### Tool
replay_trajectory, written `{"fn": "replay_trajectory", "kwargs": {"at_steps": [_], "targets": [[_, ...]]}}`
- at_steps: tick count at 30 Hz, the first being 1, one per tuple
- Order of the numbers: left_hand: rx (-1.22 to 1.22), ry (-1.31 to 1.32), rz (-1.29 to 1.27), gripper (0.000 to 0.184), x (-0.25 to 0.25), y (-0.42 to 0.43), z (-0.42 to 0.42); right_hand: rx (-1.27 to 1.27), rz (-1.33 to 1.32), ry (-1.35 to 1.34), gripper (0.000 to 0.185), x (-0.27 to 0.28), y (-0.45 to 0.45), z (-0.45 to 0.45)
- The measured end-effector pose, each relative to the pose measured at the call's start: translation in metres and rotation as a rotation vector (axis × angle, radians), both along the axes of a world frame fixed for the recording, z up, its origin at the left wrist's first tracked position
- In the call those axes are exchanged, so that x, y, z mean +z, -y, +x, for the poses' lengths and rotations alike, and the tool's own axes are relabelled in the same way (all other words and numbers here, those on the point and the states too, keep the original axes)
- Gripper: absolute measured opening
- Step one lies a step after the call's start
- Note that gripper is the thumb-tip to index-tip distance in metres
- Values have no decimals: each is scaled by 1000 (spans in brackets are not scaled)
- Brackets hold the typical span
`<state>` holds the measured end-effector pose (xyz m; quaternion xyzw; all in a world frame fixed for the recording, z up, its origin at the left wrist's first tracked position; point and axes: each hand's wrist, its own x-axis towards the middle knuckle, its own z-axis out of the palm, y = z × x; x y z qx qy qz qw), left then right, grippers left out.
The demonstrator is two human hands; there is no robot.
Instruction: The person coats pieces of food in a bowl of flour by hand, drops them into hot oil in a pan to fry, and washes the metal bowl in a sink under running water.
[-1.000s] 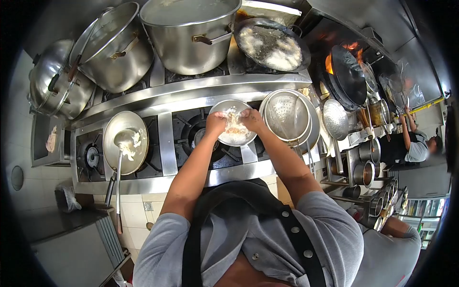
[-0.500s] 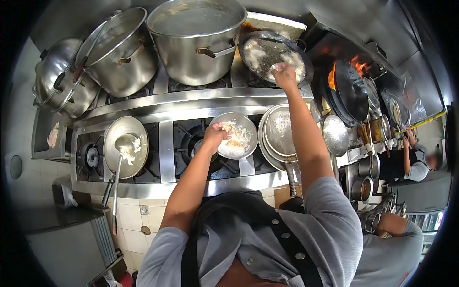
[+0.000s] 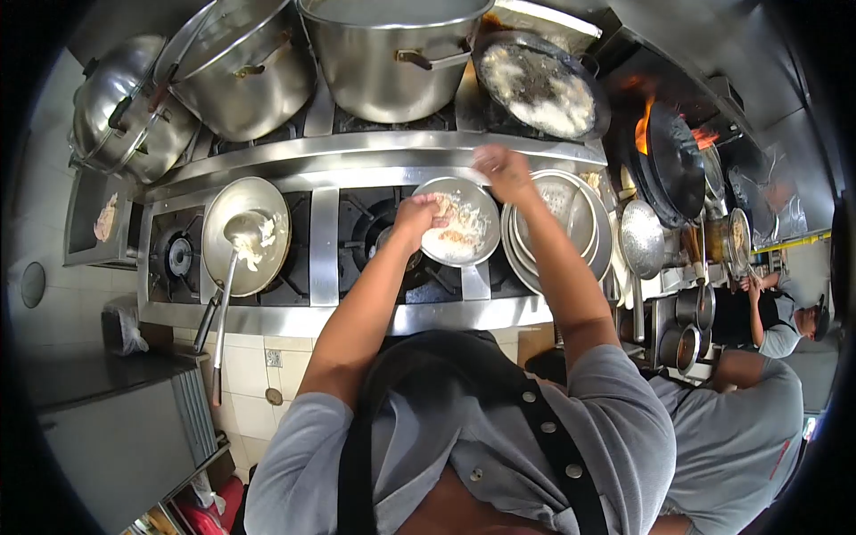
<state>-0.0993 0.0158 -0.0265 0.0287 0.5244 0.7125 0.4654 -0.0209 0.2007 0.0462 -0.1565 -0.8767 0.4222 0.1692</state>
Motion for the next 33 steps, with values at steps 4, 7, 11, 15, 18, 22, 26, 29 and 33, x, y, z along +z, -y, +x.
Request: {"fn": "replay_trajectory", "kwargs": {"at_steps": [4, 7, 11, 15, 18, 22, 26, 29, 33], "targets": [[-50, -7, 34, 14, 11, -1, 1, 172, 304, 144, 43, -22, 72, 17], [-137, -88, -79, 15, -3, -1, 3, 51, 162, 176, 35, -33, 82, 23], [-231, -100, -205, 25, -11, 0, 5, -21, -10, 213, 24, -63, 69, 32], [-233, -163, -251, 29, -4, 5, 6, -107, -23, 16, 18, -41, 37, 36], [-201, -193, -256, 27, -5, 11, 0, -258, -47, -240, 17, -41, -42, 19], [-116, -219, -285, 21, -3, 19, -2, -445, 400, 2, 21, 42, -108, 3], [-98, -232, -287, 20, -7, 28, -4, -434, 517, 217, 32, 16, -170, -9], [-36, -187, -225, 17, -7, 30, -5, -482, 538, 247, 40, 23, -175, -12], [-6, -175, -178, 14, 8, 24, -5, -518, 458, -89, 24, 79, -90, 11]]}}
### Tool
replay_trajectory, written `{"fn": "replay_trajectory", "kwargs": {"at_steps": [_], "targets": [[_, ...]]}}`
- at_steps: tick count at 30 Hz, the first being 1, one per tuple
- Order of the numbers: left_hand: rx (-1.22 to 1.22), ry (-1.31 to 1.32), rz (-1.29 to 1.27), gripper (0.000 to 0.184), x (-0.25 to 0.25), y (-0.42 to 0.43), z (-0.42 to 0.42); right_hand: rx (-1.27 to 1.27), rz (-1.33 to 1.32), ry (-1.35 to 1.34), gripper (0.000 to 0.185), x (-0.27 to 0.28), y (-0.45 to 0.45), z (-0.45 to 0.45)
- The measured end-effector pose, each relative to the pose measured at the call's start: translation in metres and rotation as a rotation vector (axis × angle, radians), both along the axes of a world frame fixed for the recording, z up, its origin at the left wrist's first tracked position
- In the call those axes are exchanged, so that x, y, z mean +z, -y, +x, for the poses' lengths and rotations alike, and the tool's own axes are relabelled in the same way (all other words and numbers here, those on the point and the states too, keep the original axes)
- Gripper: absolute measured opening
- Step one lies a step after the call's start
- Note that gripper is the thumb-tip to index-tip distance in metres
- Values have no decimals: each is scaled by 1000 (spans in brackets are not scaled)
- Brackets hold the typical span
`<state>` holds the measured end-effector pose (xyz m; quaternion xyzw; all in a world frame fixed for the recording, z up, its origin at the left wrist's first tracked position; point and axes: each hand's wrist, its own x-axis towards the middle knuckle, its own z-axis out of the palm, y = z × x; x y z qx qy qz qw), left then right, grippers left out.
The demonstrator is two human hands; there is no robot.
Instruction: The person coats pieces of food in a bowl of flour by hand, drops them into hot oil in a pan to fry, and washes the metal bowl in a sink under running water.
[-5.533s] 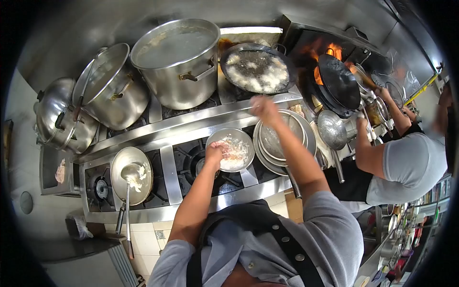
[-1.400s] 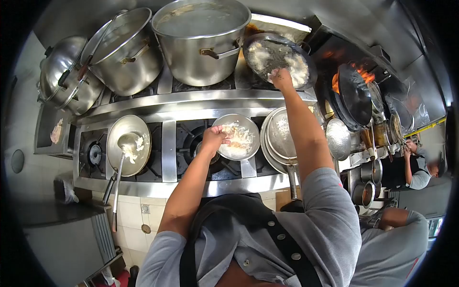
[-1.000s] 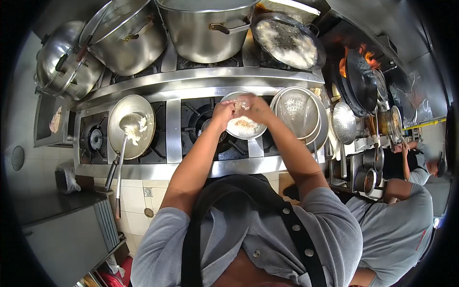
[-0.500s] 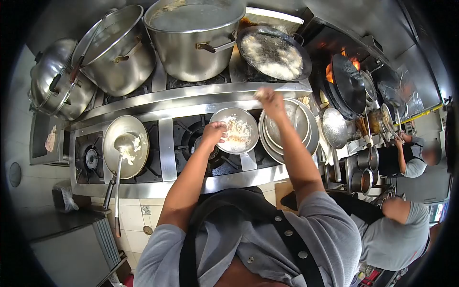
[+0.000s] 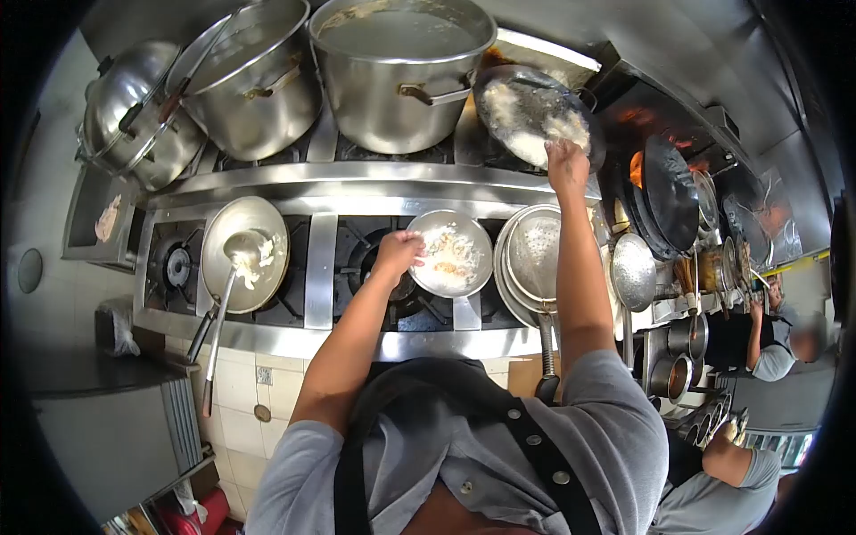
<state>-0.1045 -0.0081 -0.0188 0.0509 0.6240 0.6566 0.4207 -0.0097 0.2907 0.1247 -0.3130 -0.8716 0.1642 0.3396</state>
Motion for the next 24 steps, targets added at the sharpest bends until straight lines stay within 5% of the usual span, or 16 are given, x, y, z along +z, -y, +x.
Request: {"fn": "replay_trajectory", "kwargs": {"at_steps": [2, 3, 4, 6, 11, 18, 20, 24], "targets": [[-23, 2, 24, 16, -3, -3, -1, 208, -257, -337, 10, -26, 47, 2], [-45, -5, 35, 17, -5, -5, -3, 338, -107, -292, 6, -59, 56, 3], [-45, 16, 42, 17, -6, -7, -5, 403, 0, -43, 10, -106, 60, 5], [-24, 26, 68, 17, 3, -10, -5, 339, -260, 437, 20, -113, 128, 3], [-38, -9, 70, 18, 9, 1, -10, 178, -193, 973, 17, -208, 172, 2], [-31, 7, 40, 19, -1, 19, -14, 223, -113, 714, 14, -248, 139, 22], [-50, -30, 18, 20, -4, 17, -10, 345, -258, 577, 12, -225, 129, 26], [-179, -107, -59, 23, -15, -1, 6, 235, -1031, 152, 17, -205, 121, 24]]}}
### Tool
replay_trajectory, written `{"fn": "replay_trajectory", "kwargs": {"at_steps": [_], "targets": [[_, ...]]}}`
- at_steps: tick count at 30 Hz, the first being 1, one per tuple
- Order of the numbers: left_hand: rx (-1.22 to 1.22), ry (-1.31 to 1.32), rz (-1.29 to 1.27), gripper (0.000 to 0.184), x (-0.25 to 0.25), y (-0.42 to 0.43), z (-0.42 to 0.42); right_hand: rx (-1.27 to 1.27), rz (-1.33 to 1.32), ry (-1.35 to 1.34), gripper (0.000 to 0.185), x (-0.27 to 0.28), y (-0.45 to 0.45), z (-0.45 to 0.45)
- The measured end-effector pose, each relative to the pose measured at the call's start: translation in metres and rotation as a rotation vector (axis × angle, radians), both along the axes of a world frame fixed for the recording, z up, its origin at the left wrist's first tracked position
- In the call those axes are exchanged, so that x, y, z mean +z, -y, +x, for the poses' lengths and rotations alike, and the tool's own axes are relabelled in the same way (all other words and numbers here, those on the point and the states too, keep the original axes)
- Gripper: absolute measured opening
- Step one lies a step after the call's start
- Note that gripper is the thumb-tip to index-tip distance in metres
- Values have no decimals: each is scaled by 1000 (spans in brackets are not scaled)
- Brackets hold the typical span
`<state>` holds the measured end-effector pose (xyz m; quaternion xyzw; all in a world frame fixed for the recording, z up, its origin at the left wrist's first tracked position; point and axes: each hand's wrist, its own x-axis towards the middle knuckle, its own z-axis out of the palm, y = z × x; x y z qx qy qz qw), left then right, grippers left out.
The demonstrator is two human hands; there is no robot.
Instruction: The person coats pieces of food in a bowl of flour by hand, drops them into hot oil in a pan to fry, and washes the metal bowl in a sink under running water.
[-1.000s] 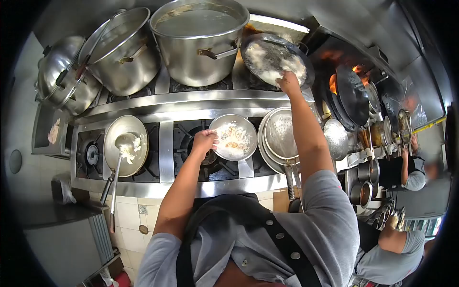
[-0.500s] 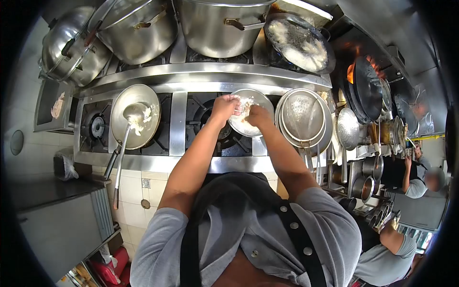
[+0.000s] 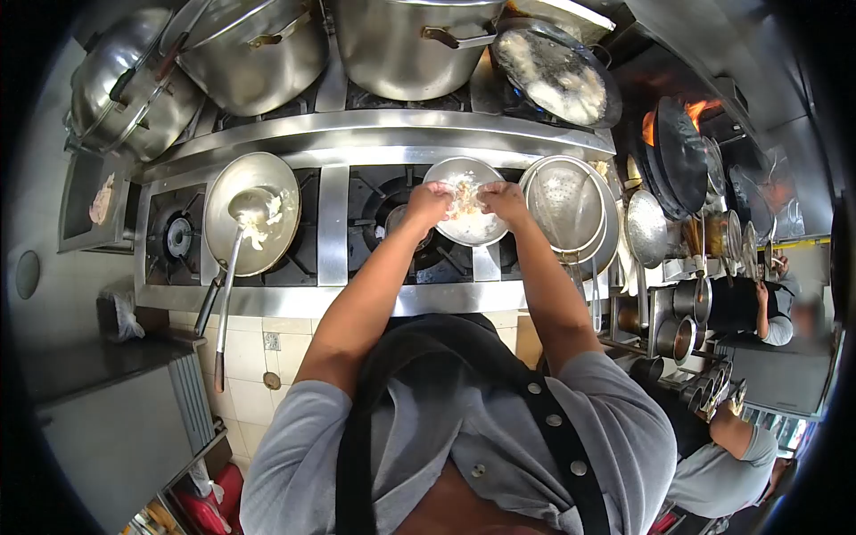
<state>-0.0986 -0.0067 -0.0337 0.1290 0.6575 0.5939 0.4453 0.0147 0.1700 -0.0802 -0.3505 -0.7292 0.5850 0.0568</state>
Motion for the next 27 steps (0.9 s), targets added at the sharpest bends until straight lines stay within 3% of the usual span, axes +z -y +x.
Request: {"fn": "replay_trajectory", "kwargs": {"at_steps": [1, 2, 5, 7, 10, 11, 13, 15, 16, 18, 21, 23, 25, 27], "targets": [[-1, 0, -1, 23, -5, -6, 3, -156, -225, -55, 19, 14, 5, -2], [-2, 0, -3, 23, -10, -11, 9, -129, -391, -135, 17, 20, 6, 0], [34, 6, 46, 18, 1, -19, 22, -83, -414, -186, 13, 44, 30, 0], [58, -96, -16, 15, -13, -26, 22, 50, -413, -210, 13, 34, 32, 3], [-78, -112, -86, 13, -30, -29, 15, 11, -397, -103, 14, 14, 32, 10], [-38, -17, -76, 14, -29, -28, 16, -23, -423, -65, 15, 14, 32, 12], [19, -385, -130, 16, -43, -25, 9, -136, -614, -109, 17, 24, 30, 18], [274, -313, -100, 16, -60, -17, -1, -177, -751, -213, 14, 39, 19, 23], [320, -332, -86, 21, -25, -5, 1, -170, -797, -263, 14, 45, 8, 24], [350, -354, -171, 29, -23, 7, -9, -149, -845, -372, 14, 81, -10, 28], [379, -387, -292, 35, -33, 18, -10, -147, -640, -479, 20, 137, -62, 23], [376, -352, -341, 37, -48, 19, -4, -130, -294, -470, 17, 182, -93, 12], [339, -299, -379, 39, -64, 18, 2, -219, 185, -281, 8, 190, -136, -6], [306, -264, -422, 38, -63, 16, 9, -175, 489, -68, 20, 176, -177, -22]]}}
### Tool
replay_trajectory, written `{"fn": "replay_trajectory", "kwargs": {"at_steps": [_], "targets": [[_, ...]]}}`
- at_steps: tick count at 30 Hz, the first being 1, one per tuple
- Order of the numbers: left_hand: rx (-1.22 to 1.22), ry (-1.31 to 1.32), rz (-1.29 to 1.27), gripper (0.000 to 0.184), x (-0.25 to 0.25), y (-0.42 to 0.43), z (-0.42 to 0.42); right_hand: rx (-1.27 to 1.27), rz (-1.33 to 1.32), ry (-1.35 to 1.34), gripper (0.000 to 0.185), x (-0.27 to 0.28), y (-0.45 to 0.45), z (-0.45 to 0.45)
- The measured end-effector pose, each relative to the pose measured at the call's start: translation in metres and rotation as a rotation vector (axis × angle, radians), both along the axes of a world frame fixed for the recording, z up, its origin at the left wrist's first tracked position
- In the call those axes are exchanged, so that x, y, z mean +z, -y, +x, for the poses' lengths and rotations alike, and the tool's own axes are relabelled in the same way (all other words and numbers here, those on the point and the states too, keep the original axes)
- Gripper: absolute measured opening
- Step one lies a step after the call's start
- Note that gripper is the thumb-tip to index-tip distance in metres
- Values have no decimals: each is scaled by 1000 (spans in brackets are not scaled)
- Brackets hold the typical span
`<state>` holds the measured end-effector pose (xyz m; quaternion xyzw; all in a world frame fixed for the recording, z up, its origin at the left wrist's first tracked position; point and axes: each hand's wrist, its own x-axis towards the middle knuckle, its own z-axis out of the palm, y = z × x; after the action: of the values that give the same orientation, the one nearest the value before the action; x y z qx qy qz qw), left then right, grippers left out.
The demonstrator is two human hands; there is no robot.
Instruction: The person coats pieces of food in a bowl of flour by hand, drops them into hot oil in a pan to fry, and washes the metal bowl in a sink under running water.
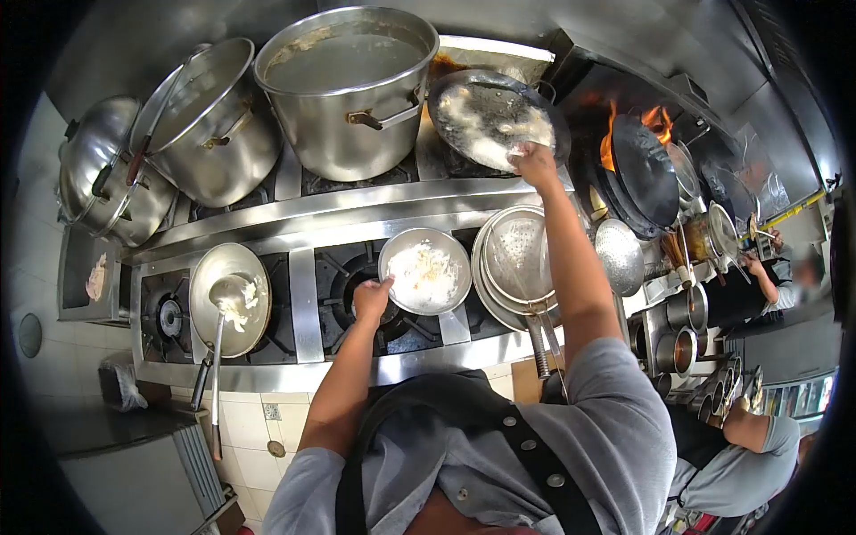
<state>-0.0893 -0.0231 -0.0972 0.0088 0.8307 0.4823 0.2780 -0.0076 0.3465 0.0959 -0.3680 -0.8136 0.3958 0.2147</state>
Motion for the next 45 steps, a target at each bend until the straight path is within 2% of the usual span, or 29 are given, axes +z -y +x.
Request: {"fn": "replay_trajectory", "kwargs": {"at_steps": [2, 5, 8, 10, 12, 14, 15, 16, 17, 18, 19, 20, 22, 25, 28, 32, 33, 37, 40, 43, 44, 45], "targets": [[-16, 23, 21, 36, -6, -1, 5, -1, 396, 308, 25, 0, -17, -7], [-7, 154, 166, 29, -10, 0, 4, 48, 517, 379, 30, -42, -64, -18], [27, 262, 252, 24, -7, 0, 4, -72, 565, 309, 30, -21, -52, -9], [13, 268, 271, 20, -7, -3, 2, -166, 532, 39, 27, 16, -5, 7], [-32, 260, 254, 15, -18, -4, 3, -169, 373, -87, 24, 43, 59, 22], [-2, 302, 337, 10, 17, -1, 11, -25, 294, -162, 20, 44, 122, 36], [15, 269, 315, 6, 25, -3, 15, 75, 401, -196, 16, 11, 130, 40], [26, 233, 295, 3, 27, -2, 17, 170, 432, -125, 13, 16, 170, 41], [48, 262, 343, 3, 23, 1, 16, 175, 266, -138, 14, -17, 186, 41], [70, 288, 393, 3, 19, 3, 16, 308, 350, -61, 17, -40, 196, 38], [91, 311, 445, 4, 16, 7, 16, 316, 268, 157, 20, -49, 215, 32], [91, 329, 479, 5, 17, 13, 17, 394, 305, 224, 25, -67, 226, 27], [86, 358, 550, 7, 33, 23, 16, 466, 404, 243, 30, -96, 236, 24], [45, 311, 621, 10, 65, 34, 21, 353, 578, 94, 32, -118, 243, 13], [-11, 198, 695, 9, 63, 34, 25, 247, 454, 206, 29, -107, 259, 1], [17, 258, 720, 15, 69, 42, 24, 399, 475, 374, 19, -110, 260, -5], [28, 295, 719, 10, 79, 44, 24, 383, 450, 222, 17, -105, 254, 0], [69, 369, 737, 6, 109, 33, 24, 394, 474, 273, 17, -82, 245, -2], [2, 347, 742, 14, 122, 15, 20, 327, 131, 66, 18, -47, 227, 1], [-9, 357, 788, 13, 150, -9, 18, 260, 23, -105, 17, -13, 178, 3], [-2, 350, 792, 10, 157, -18, 19, 292, -70, -250, 15, 4, 155, 6], [7, 342, 795, 7, 163, -26, 20, 195, -132, -299, 12, 13, 132, 3]]}}
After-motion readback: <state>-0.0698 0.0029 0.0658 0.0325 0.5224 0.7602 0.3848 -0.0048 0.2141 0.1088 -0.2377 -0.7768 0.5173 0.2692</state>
